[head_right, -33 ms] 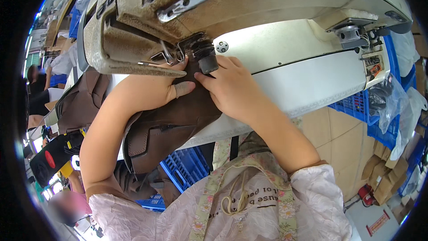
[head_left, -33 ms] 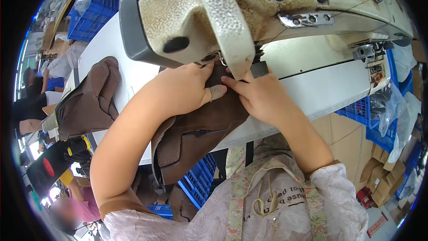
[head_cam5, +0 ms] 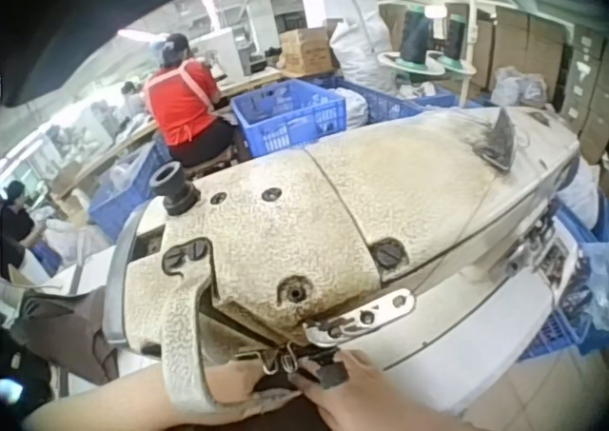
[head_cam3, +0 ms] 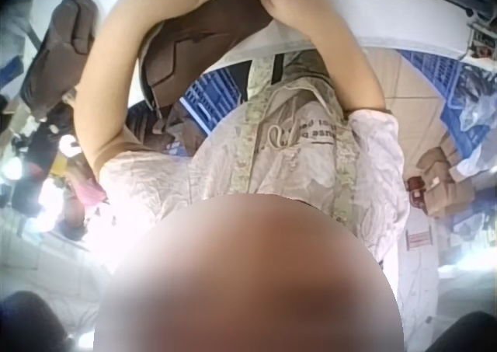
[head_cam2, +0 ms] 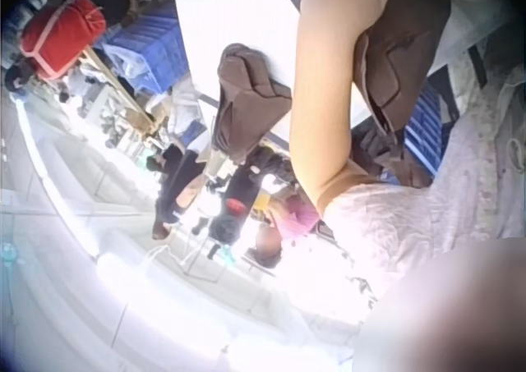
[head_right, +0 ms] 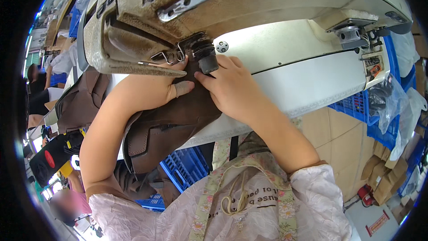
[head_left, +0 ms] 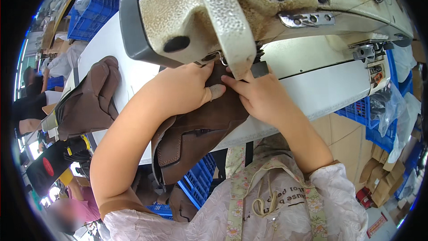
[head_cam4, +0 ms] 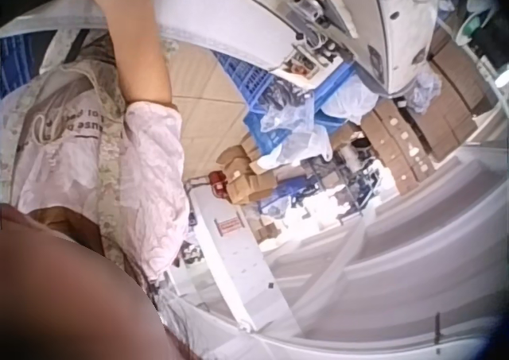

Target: Sewing the leather upper of a brown shoe using an industrial sewing machine.

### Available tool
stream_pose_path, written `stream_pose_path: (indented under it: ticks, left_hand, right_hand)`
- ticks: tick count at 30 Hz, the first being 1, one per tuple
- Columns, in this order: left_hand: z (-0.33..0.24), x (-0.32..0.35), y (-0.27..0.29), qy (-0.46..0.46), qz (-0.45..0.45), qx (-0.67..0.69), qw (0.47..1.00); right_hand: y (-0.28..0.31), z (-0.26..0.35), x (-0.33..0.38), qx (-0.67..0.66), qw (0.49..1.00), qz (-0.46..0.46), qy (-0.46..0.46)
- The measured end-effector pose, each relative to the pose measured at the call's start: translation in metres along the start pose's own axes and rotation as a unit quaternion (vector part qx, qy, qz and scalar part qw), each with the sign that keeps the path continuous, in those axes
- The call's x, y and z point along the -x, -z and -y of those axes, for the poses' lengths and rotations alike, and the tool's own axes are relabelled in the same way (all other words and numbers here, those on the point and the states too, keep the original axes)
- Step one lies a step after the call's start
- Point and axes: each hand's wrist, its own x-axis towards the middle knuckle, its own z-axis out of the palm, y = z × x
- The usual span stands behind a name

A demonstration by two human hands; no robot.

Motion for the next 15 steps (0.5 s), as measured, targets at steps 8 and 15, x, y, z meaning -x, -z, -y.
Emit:
stream_pose_path:
  ticks: [8,15]
  left_hand:
    - [-0.005,-0.008,0.011,0.061,0.072,0.012,0.995]
    - [-0.003,-0.010,0.024,0.066,0.098,-0.021,0.993]
  right_hand:
    - [-0.001,-0.005,0.000,0.031,0.999,0.006,-0.009]
    - [-0.006,-0.008,0.003,0.027,0.999,0.002,-0.028]
